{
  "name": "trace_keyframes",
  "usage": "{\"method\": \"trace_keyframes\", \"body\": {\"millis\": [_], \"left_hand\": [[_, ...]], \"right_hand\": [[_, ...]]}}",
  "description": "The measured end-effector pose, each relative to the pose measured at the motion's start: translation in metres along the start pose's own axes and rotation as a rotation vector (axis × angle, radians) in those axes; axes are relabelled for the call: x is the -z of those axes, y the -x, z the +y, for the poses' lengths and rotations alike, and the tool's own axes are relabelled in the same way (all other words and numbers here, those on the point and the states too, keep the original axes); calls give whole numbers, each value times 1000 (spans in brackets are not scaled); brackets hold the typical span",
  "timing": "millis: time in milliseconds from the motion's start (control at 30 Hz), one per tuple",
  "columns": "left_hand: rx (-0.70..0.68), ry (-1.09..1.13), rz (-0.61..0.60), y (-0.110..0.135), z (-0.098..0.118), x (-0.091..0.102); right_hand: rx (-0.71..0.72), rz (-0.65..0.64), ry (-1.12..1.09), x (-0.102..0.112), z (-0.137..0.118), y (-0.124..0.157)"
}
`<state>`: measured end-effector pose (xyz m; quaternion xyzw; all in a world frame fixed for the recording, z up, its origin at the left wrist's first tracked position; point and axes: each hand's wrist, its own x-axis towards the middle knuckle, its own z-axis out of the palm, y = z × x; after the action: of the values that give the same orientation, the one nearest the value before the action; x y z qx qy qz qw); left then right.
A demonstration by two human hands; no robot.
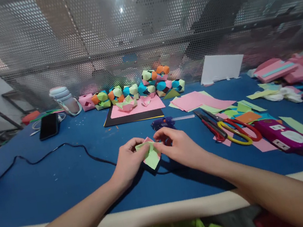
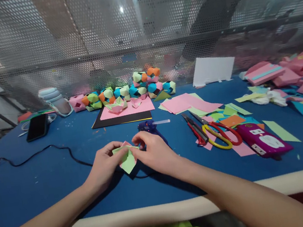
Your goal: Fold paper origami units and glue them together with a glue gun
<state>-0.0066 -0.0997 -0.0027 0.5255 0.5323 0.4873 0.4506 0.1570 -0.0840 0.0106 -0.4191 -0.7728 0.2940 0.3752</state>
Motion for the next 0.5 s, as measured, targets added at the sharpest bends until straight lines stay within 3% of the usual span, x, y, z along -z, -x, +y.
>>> {"method": "trace_keyframes", "body": {"millis": [200, 500], "left_hand": [[0, 7, -24, 2, -1, -1], [19, 125, -30, 3, -2, -1]], "right_hand": [[-102, -28, -257, -11, 3, -2], [-139, 30, -372, -16, 8, -6]]}}
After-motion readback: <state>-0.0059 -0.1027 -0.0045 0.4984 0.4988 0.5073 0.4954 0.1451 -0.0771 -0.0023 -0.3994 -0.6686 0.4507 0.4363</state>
